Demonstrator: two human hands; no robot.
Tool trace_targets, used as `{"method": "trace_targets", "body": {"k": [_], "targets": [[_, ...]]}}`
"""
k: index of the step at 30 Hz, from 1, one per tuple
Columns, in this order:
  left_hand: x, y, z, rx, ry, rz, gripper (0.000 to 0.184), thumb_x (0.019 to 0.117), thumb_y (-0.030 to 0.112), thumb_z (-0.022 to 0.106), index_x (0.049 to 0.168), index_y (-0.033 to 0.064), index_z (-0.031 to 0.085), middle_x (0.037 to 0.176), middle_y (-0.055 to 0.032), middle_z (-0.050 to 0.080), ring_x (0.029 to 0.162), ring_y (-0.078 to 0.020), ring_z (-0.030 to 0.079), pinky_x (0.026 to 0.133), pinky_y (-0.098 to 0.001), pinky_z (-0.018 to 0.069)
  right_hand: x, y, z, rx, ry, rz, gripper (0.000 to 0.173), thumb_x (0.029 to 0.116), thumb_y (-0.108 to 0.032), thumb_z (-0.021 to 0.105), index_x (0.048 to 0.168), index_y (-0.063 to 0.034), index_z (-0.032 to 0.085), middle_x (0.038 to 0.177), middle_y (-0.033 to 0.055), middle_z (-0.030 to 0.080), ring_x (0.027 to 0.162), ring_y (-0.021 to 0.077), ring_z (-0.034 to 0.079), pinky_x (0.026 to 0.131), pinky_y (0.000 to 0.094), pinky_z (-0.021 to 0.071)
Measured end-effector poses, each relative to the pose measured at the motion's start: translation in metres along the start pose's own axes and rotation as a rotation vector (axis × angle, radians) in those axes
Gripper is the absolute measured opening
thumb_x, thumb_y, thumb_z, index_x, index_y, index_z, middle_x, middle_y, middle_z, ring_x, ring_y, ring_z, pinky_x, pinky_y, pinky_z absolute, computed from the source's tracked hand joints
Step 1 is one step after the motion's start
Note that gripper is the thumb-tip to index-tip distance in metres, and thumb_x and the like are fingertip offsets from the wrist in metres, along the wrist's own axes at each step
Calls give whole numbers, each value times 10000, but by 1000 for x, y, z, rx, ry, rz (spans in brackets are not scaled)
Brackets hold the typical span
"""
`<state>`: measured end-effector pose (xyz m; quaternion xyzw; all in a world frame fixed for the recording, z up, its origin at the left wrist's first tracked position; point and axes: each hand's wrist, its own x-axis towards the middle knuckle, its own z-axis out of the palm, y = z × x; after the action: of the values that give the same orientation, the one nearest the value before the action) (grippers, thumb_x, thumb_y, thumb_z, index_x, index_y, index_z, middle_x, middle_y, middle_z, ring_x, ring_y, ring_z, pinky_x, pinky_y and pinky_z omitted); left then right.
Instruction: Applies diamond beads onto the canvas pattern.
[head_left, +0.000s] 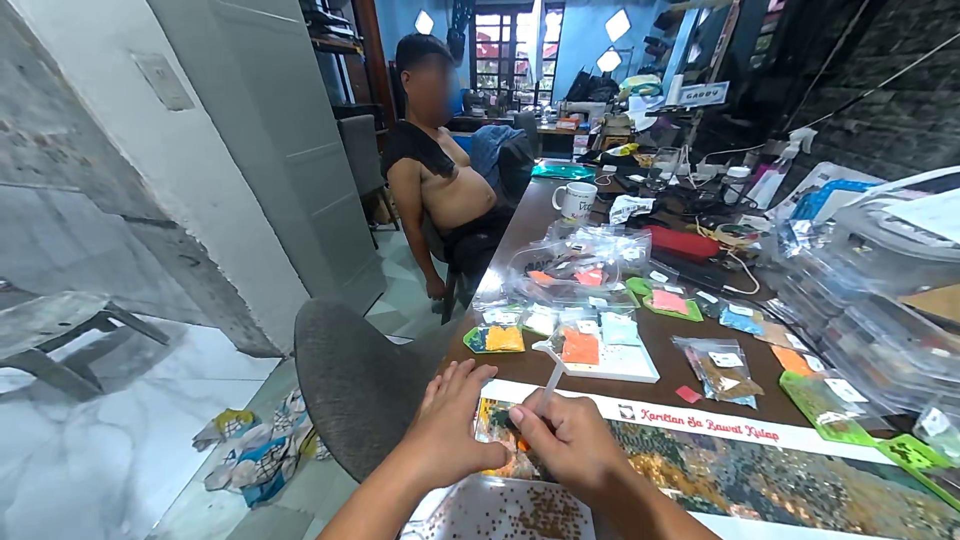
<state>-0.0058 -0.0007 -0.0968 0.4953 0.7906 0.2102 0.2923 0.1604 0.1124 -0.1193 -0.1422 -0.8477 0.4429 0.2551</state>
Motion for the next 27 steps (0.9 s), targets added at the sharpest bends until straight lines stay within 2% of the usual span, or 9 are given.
{"method": "trace_targets", "body": {"k": [4,11,20,25,27], "targets": [[0,-1,0,-4,5,-2,964,767,402,818,1583,198,346,1684,-123,195,1574,-330,63,1244,-572,33,-1,1,4,-4,10,-53,331,1031,-303,527,827,-70,644,595,-43,497,516,-5,443,489,174,360],[0,-2,1,-1,8,12,955,775,405,812,1583,189,350,1682,-123,208,1573,-335,69,1243,-581,35,-1,2,6,-5,25,-95,327,1034,-289,532,823,-66,645,602,-36,518,526,-8,458,494,170,369],[0,-1,1,-2,11,3,944,777,393,809,1578,193,353,1677,-111,223,1571,-321,94,1246,-572,39,-3,0,6,-64,4,-101,343,1037,-293,514,834,-53,655,615,-4,538,540,39,485,510,215,397],[0,-1,1,-2,7,-14,934,777,396,817,1572,213,364,1675,-110,228,1568,-322,102,1247,-571,51,-4,-5,5,39,137,-281,322,1038,-240,518,785,-69,618,598,-39,510,523,-33,447,489,132,363],[0,-1,2,1,9,-8,945,778,420,825,1575,211,363,1676,-117,224,1570,-324,98,1250,-568,45,-7,-10,7,91,133,-300,323,1033,-216,504,765,-63,600,588,-35,490,518,-33,435,488,135,350]]}}
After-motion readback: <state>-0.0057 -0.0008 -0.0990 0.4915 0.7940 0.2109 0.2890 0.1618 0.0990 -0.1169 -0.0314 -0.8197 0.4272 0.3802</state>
